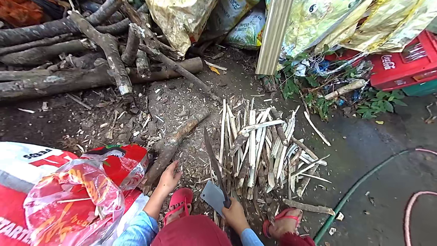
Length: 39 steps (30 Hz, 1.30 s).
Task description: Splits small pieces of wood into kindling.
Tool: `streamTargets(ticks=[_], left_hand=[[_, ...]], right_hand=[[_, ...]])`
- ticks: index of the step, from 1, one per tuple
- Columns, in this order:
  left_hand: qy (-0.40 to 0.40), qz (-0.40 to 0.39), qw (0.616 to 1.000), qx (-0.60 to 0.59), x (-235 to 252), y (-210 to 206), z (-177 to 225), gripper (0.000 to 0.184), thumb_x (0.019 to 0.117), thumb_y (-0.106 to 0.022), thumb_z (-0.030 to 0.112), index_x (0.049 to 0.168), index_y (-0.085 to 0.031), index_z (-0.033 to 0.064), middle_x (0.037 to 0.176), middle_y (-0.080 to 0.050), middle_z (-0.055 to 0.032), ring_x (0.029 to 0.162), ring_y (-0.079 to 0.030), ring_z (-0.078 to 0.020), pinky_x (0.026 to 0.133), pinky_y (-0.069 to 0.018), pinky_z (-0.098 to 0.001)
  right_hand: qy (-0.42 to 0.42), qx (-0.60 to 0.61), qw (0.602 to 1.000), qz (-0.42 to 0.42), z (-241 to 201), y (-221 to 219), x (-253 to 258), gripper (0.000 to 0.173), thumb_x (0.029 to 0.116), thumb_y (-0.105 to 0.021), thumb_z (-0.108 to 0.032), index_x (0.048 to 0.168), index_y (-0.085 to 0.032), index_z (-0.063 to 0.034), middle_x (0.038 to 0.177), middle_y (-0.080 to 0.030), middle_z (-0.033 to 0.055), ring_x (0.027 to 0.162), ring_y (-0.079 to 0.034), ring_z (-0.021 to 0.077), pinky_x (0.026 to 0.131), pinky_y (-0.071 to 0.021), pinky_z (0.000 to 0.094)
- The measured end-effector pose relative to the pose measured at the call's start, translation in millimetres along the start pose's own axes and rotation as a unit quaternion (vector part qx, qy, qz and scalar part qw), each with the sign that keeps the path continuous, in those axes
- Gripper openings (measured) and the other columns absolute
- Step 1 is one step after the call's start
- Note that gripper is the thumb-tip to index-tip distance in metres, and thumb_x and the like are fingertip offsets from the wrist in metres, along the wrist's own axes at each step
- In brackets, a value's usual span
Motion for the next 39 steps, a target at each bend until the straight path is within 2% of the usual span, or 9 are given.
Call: streamTargets(ticks=[6,9,13,19,24,29,32,34,39], left_hand=[[-0.033,-0.138,0.981,0.135,41.5,-58.2,22.0,0.045,0.1046,-0.056,0.011,0.146,-0.051,-0.0039,0.144,-0.057,-0.0261,0.135,-0.055,-0.0376,0.117,-0.0408,-0.05],[-0.148,-0.19,0.931,0.275,58.3,-101.3,50.1,0.04,0.1023,-0.052,0.003,0.142,-0.059,0.0027,0.158,-0.044,-0.0225,0.149,-0.037,-0.0425,0.122,-0.0292,-0.0586],[-0.258,-0.258,0.845,0.39,80.6,-146.1,54.5,0.041,0.1003,-0.052,-0.003,0.141,-0.056,-0.001,0.166,-0.025,-0.0272,0.157,-0.015,-0.0481,0.124,-0.0104,-0.0682],[-0.228,-0.279,0.824,0.436,86.1,-137.7,45.3,0.033,0.1036,-0.047,-0.002,0.133,-0.062,-0.0034,0.152,-0.046,-0.0281,0.149,-0.033,-0.0466,0.124,-0.0134,-0.0666],[-0.138,-0.201,0.932,0.267,54.9,-92.4,47.1,0.033,0.1058,-0.051,0.008,0.136,-0.059,-0.0015,0.152,-0.043,-0.0292,0.134,-0.051,-0.047,0.112,-0.0435,-0.0564],[-0.113,-0.076,0.991,-0.001,-10.7,-26.1,48.9,0.026,0.1012,-0.059,0.005,0.123,-0.061,-0.009,0.131,-0.058,-0.0285,0.114,-0.062,-0.0351,0.101,-0.0506,-0.0461],[-0.066,-0.058,0.972,-0.217,-52.4,7.2,50.0,0.05,0.0996,-0.054,-0.001,0.148,-0.039,-0.0013,0.112,-0.061,-0.0114,0.083,-0.066,-0.0139,0.077,-0.0578,-0.0316],[-0.057,-0.058,0.94,-0.333,-71.0,25.9,61.5,0.062,0.0997,-0.049,-0.005,0.156,-0.026,0.0056,0.103,-0.063,-0.0056,0.076,-0.066,-0.0109,0.072,-0.0589,-0.0291],[-0.058,-0.042,0.864,-0.498,-101.3,70.1,100.8,0.034,0.1056,-0.035,0.0,0.136,-0.051,0.0036,0.093,-0.066,-0.0035,0.066,-0.063,-0.0093,0.06,-0.0549,-0.0236]], right_hand=[[0.035,0.074,0.996,0.031,-27.6,31.4,-22.1,0.038,0.0876,-0.07,-0.01,0.122,-0.061,0.0035,0.083,-0.066,0.0152,0.063,-0.065,0.0236,0.066,-0.0579,0.0437],[0.062,0.119,0.989,0.065,-38.7,54.1,-42.3,0.04,0.085,-0.07,-0.007,0.122,-0.06,0.0034,0.075,-0.064,0.0114,0.055,-0.062,0.0192,0.058,-0.0568,0.0383],[0.106,0.151,0.975,0.127,-47.8,83.1,-76.9,0.042,0.0783,-0.069,-0.01,0.118,-0.063,0.0021,0.068,-0.063,0.0052,0.05,-0.06,0.0134,0.052,-0.0546,0.0325],[0.154,0.154,0.959,0.181,-48.3,109.3,-118.7,0.041,0.0739,-0.07,-0.014,0.112,-0.064,0.0009,0.067,-0.064,0.001,0.05,-0.061,0.0097,0.05,-0.0549,0.0295],[0.184,0.148,0.95,0.202,-51.2,115.2,-133.8,0.041,0.0711,-0.07,-0.017,0.109,-0.065,-0.0006,0.064,-0.062,-0.001,0.048,-0.059,0.008,0.049,-0.0532,0.029],[0.206,0.167,0.946,0.185,-56.2,109.9,-147.7,0.037,0.0718,-0.069,-0.012,0.106,-0.063,0.0005,0.063,-0.062,0.0009,0.047,-0.059,0.0102,0.048,-0.0537,0.0303],[0.23,0.186,0.941,0.164,-63.5,102.4,-156.5,0.034,0.0745,-0.07,-0.008,0.105,-0.061,0.003,0.064,-0.061,0.0024,0.048,-0.059,0.011,0.05,-0.0541,0.0304],[0.246,0.207,0.935,0.148,-70.0,97.7,-165.6,0.035,0.0752,-0.069,-0.006,0.107,-0.061,0.0042,0.065,-0.061,0.0032,0.048,-0.059,0.0113,0.05,-0.0546,0.0306],[0.297,0.249,0.912,0.132,-72.6,88.9,-191.2,0.029,0.0775,-0.068,-0.002,0.105,-0.059,0.0036,0.065,-0.061,0.0031,0.049,-0.059,0.011,0.051,-0.0548,0.0296]])
Point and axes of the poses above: each hand's wrist, its own x-axis towards the middle knuckle, its own y-axis out of the back of the hand, z = x × y, the point moved 5 cm from there along x, towards the middle knuckle
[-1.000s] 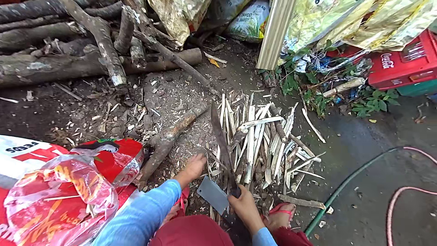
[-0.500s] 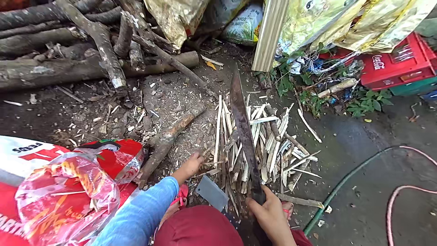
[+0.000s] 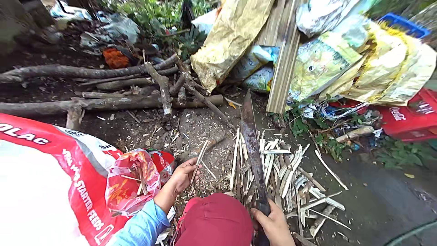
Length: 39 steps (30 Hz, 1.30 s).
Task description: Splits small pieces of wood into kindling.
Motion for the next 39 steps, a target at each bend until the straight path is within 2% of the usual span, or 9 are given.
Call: streamTargets(ticks=[5,11,15,18,21,25,32,36,39], left_hand=[[-0.102,-0.008,0.993,0.053,-29.8,-21.4,36.8,0.02,0.1068,-0.038,0.005,0.119,-0.054,0.0068,0.075,-0.057,0.0045,0.055,-0.05,-0.0023,0.052,-0.0448,-0.0175],[-0.181,-0.085,0.931,0.307,-88.8,-93.7,80.6,0.019,0.1048,-0.048,0.007,0.114,-0.063,0.0009,0.082,-0.06,0.0065,0.066,-0.054,0.0009,0.065,-0.0484,-0.0179],[-0.193,-0.19,0.831,0.487,-110.3,-162.1,74.8,0.023,0.1043,-0.053,0.012,0.12,-0.064,-0.0022,0.089,-0.063,-0.005,0.073,-0.058,-0.0083,0.071,-0.0519,-0.0284],[-0.157,-0.233,0.791,0.544,-115.6,-196.5,44.4,0.022,0.1035,-0.057,0.01,0.119,-0.064,-0.0042,0.095,-0.066,-0.0125,0.08,-0.065,-0.0169,0.079,-0.0557,-0.0363],[-0.117,-0.246,0.774,0.571,-120.6,-211.2,20.1,0.023,0.1039,-0.057,0.009,0.12,-0.062,-0.0051,0.105,-0.067,-0.0173,0.088,-0.068,-0.0234,0.085,-0.0567,-0.0422],[-0.062,-0.232,0.819,0.522,-123.4,-220.6,-5.7,0.022,0.1055,-0.056,0.01,0.121,-0.061,-0.0042,0.102,-0.064,-0.012,0.08,-0.065,-0.0145,0.078,-0.0569,-0.0328],[-0.005,-0.163,0.907,0.388,-100.1,-233.7,-27.7,0.017,0.1097,-0.047,0.009,0.113,-0.059,-0.0025,0.09,-0.062,-0.0047,0.072,-0.063,-0.009,0.068,-0.0561,-0.0261],[0.0,-0.059,0.979,0.195,-66.6,-220.8,-28.6,0.019,0.1119,-0.038,0.007,0.109,-0.054,-0.0018,0.077,-0.062,-0.0027,0.063,-0.063,-0.0091,0.064,-0.0568,-0.0243],[-0.011,-0.017,0.998,0.066,-62.4,-215.2,-24.0,0.021,0.113,-0.032,0.009,0.104,-0.05,0.0023,0.07,-0.057,-0.0016,0.057,-0.061,-0.0111,0.06,-0.0576,-0.0264]], right_hand=[[0.036,0.047,0.998,-0.001,-4.8,4.5,-23.5,0.025,0.0789,-0.067,0.002,0.102,-0.057,0.003,0.062,-0.061,0.0014,0.046,-0.058,0.0094,0.049,-0.0549,0.0258],[0.092,0.194,0.977,-0.02,-17.0,5.8,-39.1,0.017,0.0829,-0.065,-0.002,0.097,-0.056,0.0007,0.06,-0.061,0.0007,0.045,-0.058,0.0093,0.047,-0.0551,0.0249],[0.099,0.286,0.953,-0.029,-29.4,13.3,-45.5,0.021,0.0879,-0.062,-0.004,0.106,-0.052,0.0023,0.07,-0.068,0.0061,0.047,-0.06,0.0112,0.047,-0.0555,0.0261],[0.113,0.37,0.922,-0.02,-32.2,23.2,-47.3,0.025,0.0875,-0.064,-0.004,0.108,-0.051,0.0004,0.081,-0.074,0.0105,0.048,-0.06,0.0108,0.046,-0.053,0.0251],[0.088,0.449,0.889,0.02,-30.5,36.3,-45.9,0.017,0.0914,-0.056,0.005,0.106,-0.051,-0.0003,0.062,-0.062,0.0061,0.043,-0.057,0.0129,0.045,-0.0542,0.0288],[0.048,0.497,0.865,0.057,-24.1,53.2,-44.7,0.012,0.0974,-0.047,0.007,0.1,-0.052,-0.0031,0.054,-0.056,0.0023,0.042,-0.056,0.0111,0.045,-0.0549,0.0269],[0.05,0.485,0.867,0.104,-15.1,71.5,-34.3,0.013,0.0958,-0.054,0.012,0.102,-0.051,0.0013,0.065,-0.061,0.0085,0.045,-0.057,0.0134,0.044,-0.0533,0.0271],[0.057,0.463,0.869,0.163,-9.7,77.3,-29.3,0.023,0.0898,-0.056,0.019,0.103,-0.049,0.0018,0.061,-0.06,0.008,0.043,-0.056,0.0132,0.043,-0.0527,0.0265],[0.058,0.474,0.859,0.185,-8.1,77.1,-28.5,0.022,0.0912,-0.055,0.018,0.105,-0.05,0.0019,0.063,-0.061,0.0078,0.044,-0.057,0.0134,0.044,-0.0537,0.027]])
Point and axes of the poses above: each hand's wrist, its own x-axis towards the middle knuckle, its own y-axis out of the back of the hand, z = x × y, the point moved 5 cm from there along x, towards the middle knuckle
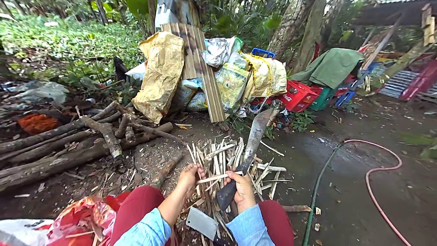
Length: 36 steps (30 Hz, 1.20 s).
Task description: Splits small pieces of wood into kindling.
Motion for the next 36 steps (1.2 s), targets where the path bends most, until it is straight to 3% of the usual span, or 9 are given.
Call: streamTargets(ticks=[6,10,14,17,20,23,27,32,36], left_hand=[[-0.092,0.106,0.98,-0.143,-1.9,52.5,46.0,0.023,0.1138,-0.029,0.013,0.103,-0.048,0.0091,0.062,-0.046,0.006,0.047,-0.047,-0.0034,0.049,-0.0496,-0.0182],[-0.155,0.084,0.984,-0.022,-34.6,100.2,88.6,0.023,0.1132,-0.032,0.011,0.11,-0.054,0.0049,0.068,-0.05,0.0047,0.051,-0.048,-0.0037,0.05,-0.0456,-0.017],[-0.21,0.151,0.962,0.089,-73.4,185.8,103.2,0.023,0.1108,-0.035,0.006,0.119,-0.057,0.0005,0.083,-0.061,0.0011,0.061,-0.056,-0.0049,0.059,-0.0508,-0.0193],[-0.153,0.248,0.92,0.261,-100.2,271.0,86.7,0.027,0.11,-0.04,0.008,0.126,-0.058,-0.0048,0.092,-0.062,-0.0068,0.07,-0.062,-0.0098,0.069,-0.0557,-0.027],[-0.014,0.302,0.847,0.437,-120.0,343.4,56.3,0.032,0.109,-0.044,0.012,0.129,-0.061,-0.0071,0.109,-0.068,-0.0245,0.095,-0.068,-0.0328,0.091,-0.0537,-0.0504],[0.09,0.316,0.815,0.478,-125.3,382.7,23.4,0.033,0.1075,-0.048,0.015,0.125,-0.066,-0.006,0.115,-0.07,-0.0262,0.107,-0.069,-0.0389,0.1,-0.0511,-0.0565],[0.079,0.319,0.826,0.459,-103.7,397.2,7.0,0.034,0.1083,-0.044,0.014,0.123,-0.066,-0.0075,0.116,-0.07,-0.0266,0.108,-0.069,-0.0386,0.101,-0.0506,-0.0551],[0.046,0.276,0.828,0.487,-68.7,382.8,16.9,0.043,0.1102,-0.043,0.017,0.145,-0.051,-0.0058,0.146,-0.053,-0.031,0.14,-0.049,-0.0429,0.119,-0.0335,-0.0564],[0.166,0.279,0.808,0.491,-60.4,380.7,-3.3,0.053,0.1049,-0.056,0.033,0.142,-0.051,-0.0041,0.134,-0.061,-0.0299,0.129,-0.059,-0.0442,0.108,-0.0448,-0.0619]], right_hand=[[0.0,0.046,0.999,0.019,1.8,2.5,3.3,0.014,0.0957,-0.048,0.012,0.097,-0.053,-0.0016,0.061,-0.062,0.0042,0.044,-0.058,0.0109,0.045,-0.0546,0.0253],[-0.03,0.071,0.997,-0.019,6.9,8.0,8.8,0.026,0.1004,-0.04,0.001,0.084,-0.058,-0.008,0.055,-0.061,-0.0014,0.045,-0.06,0.0074,0.047,-0.056,0.0235],[-0.053,0.05,0.996,-0.057,8.7,8.4,5.4,0.037,0.1038,-0.032,-0.004,0.081,-0.06,-0.0119,0.056,-0.063,-0.0043,0.046,-0.061,0.0036,0.047,-0.0548,0.0184],[-0.069,0.014,0.994,-0.084,10.4,5.3,-0.1,0.041,0.1067,-0.028,-0.005,0.082,-0.059,-0.0127,0.056,-0.064,-0.0052,0.047,-0.062,0.0031,0.048,-0.0548,0.0169],[-0.065,-0.012,0.991,-0.118,13.6,3.3,2.7,0.041,0.1048,-0.026,-0.003,0.084,-0.06,-0.0115,0.059,-0.067,-0.0031,0.049,-0.064,0.0051,0.051,-0.0566,0.0191],[-0.075,-0.022,0.987,-0.14,24.2,4.9,8.8,0.039,0.1045,-0.027,-0.003,0.087,-0.061,-0.0107,0.062,-0.069,-0.0009,0.051,-0.066,0.0069,0.053,-0.0583,0.0204],[-0.091,-0.062,0.982,-0.152,37.4,-0.4,5.9,0.037,0.102,-0.029,-0.001,0.087,-0.061,-0.0115,0.063,-0.07,-0.0005,0.051,-0.067,0.0083,0.052,-0.0586,0.0223],[-0.098,-0.116,0.974,-0.168,51.2,-4.5,-1.1,0.031,0.0985,-0.034,0.001,0.091,-0.061,-0.0115,0.062,-0.069,-0.0008,0.05,-0.067,0.009,0.051,-0.0587,0.0237],[-0.093,-0.138,0.968,-0.19,57.4,-10.1,-8.0,0.027,0.0943,-0.038,0.003,0.093,-0.061,-0.0103,0.064,-0.07,-0.0009,0.05,-0.066,0.0078,0.051,-0.058,0.0226]])
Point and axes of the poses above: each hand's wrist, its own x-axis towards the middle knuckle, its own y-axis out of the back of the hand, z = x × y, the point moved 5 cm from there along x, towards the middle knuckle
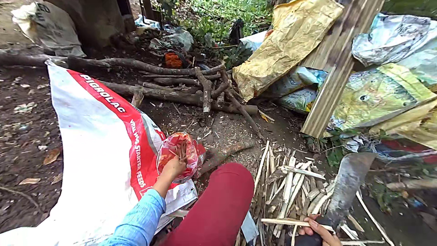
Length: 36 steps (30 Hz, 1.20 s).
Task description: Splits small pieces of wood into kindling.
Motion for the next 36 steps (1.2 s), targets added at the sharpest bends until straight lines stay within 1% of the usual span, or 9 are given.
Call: streamTargets(ticks=[12,16,19,23,25,27,30,33,36], left_hand=[[0.034,-0.002,0.998,0.059,53.7,-16.9,4.5,0.05,0.0925,-0.067,0.015,0.136,-0.053,-0.0071,0.132,-0.062,-0.0283,0.125,-0.062,-0.0422,0.102,-0.0503,-0.06],[-0.093,0.043,0.994,-0.042,72.3,-21.3,20.0,0.062,0.0957,-0.063,0.007,0.152,-0.04,-0.0063,0.143,-0.055,-0.0298,0.136,-0.054,-0.041,0.115,-0.0399,-0.0553],[-0.092,0.022,0.995,-0.03,73.5,-17.0,22.3,0.08,0.0901,-0.069,0.006,0.159,-0.029,-0.0011,0.148,-0.052,-0.0289,0.138,-0.052,-0.0412,0.117,-0.0389,-0.0565],[-0.03,0.051,0.998,0.03,33.0,12.4,24.6,0.044,0.1027,-0.058,0.021,0.138,-0.057,-0.0052,0.132,-0.061,-0.0342,0.127,-0.057,-0.0521,0.105,-0.043,-0.071],[-0.041,0.109,0.993,0.004,4.1,25.7,37.9,0.045,0.1043,-0.055,0.024,0.138,-0.056,-0.0062,0.127,-0.062,-0.0371,0.123,-0.058,-0.0566,0.101,-0.0414,-0.0759],[-0.122,0.127,0.984,-0.022,-24.1,32.0,70.2,0.043,0.1061,-0.055,0.021,0.141,-0.054,-0.0039,0.12,-0.066,-0.0346,0.114,-0.063,-0.0541,0.099,-0.044,-0.0728],[-0.343,0.042,0.936,-0.061,-69.5,19.8,145.6,0.036,0.1059,-0.055,0.016,0.136,-0.06,-0.0037,0.107,-0.07,-0.0263,0.096,-0.069,-0.0407,0.091,-0.0519,-0.0607],[-0.533,-0.087,0.842,0.004,-120.9,-10.0,222.6,0.038,0.1043,-0.056,0.02,0.133,-0.064,-0.0031,0.115,-0.071,-0.0215,0.109,-0.069,-0.0338,0.101,-0.0521,-0.0534],[-0.559,-0.212,0.776,0.201,-151.2,-46.9,274.4,0.046,0.1054,-0.06,0.029,0.141,-0.058,-0.0006,0.134,-0.064,-0.0245,0.129,-0.059,-0.0407,0.112,-0.0418,-0.0587]], right_hand=[[-0.007,0.01,1.0,-0.021,6.0,2.0,4.7,0.026,0.0944,-0.04,0.002,0.095,-0.063,-0.0108,0.07,-0.074,0.0005,0.055,-0.068,0.0081,0.055,-0.0596,0.0227],[0.007,0.018,0.999,-0.039,3.6,7.5,5.4,0.023,0.093,-0.046,0.001,0.096,-0.065,-0.0109,0.073,-0.075,0.002,0.058,-0.07,0.0098,0.057,-0.0609,0.024],[0.003,0.006,1.0,-0.011,2.5,10.5,7.1,0.025,0.0915,-0.043,0.004,0.096,-0.063,-0.0099,0.07,-0.073,0.0017,0.054,-0.068,0.0104,0.055,-0.0602,0.0254],[0.023,-0.001,0.998,0.06,3.5,4.6,14.1,0.021,0.0911,-0.044,0.006,0.099,-0.058,-0.0074,0.064,-0.07,0.0006,0.049,-0.065,0.0095,0.05,-0.058,0.0251],[0.038,0.0,0.993,0.111,4.0,-4.0,18.8,0.019,0.0896,-0.047,0.009,0.101,-0.054,-0.0049,0.062,-0.067,0.0011,0.046,-0.062,0.0091,0.046,-0.0561,0.0243],[0.029,-0.004,0.988,0.15,4.6,-10.7,25.1,0.02,0.0909,-0.049,0.013,0.103,-0.051,-0.0024,0.062,-0.064,0.0027,0.044,-0.06,0.0104,0.044,-0.0551,0.0255],[0.006,-0.001,0.986,0.169,4.7,-19.7,33.2,0.017,0.0946,-0.05,0.013,0.103,-0.05,-0.0015,0.061,-0.061,0.0035,0.044,-0.058,0.0108,0.044,-0.0541,0.0257],[0.0,0.01,0.986,0.164,1.9,-28.3,38.9,0.013,0.0967,-0.052,0.01,0.103,-0.051,-0.0008,0.061,-0.061,0.0037,0.043,-0.057,0.0105,0.043,-0.0544,0.0257],[0.009,0.01,0.987,0.163,-3.6,-36.3,41.8,0.01,0.0983,-0.053,0.009,0.103,-0.052,0.0003,0.059,-0.059,0.0034,0.042,-0.056,0.01,0.043,-0.054,0.025]])
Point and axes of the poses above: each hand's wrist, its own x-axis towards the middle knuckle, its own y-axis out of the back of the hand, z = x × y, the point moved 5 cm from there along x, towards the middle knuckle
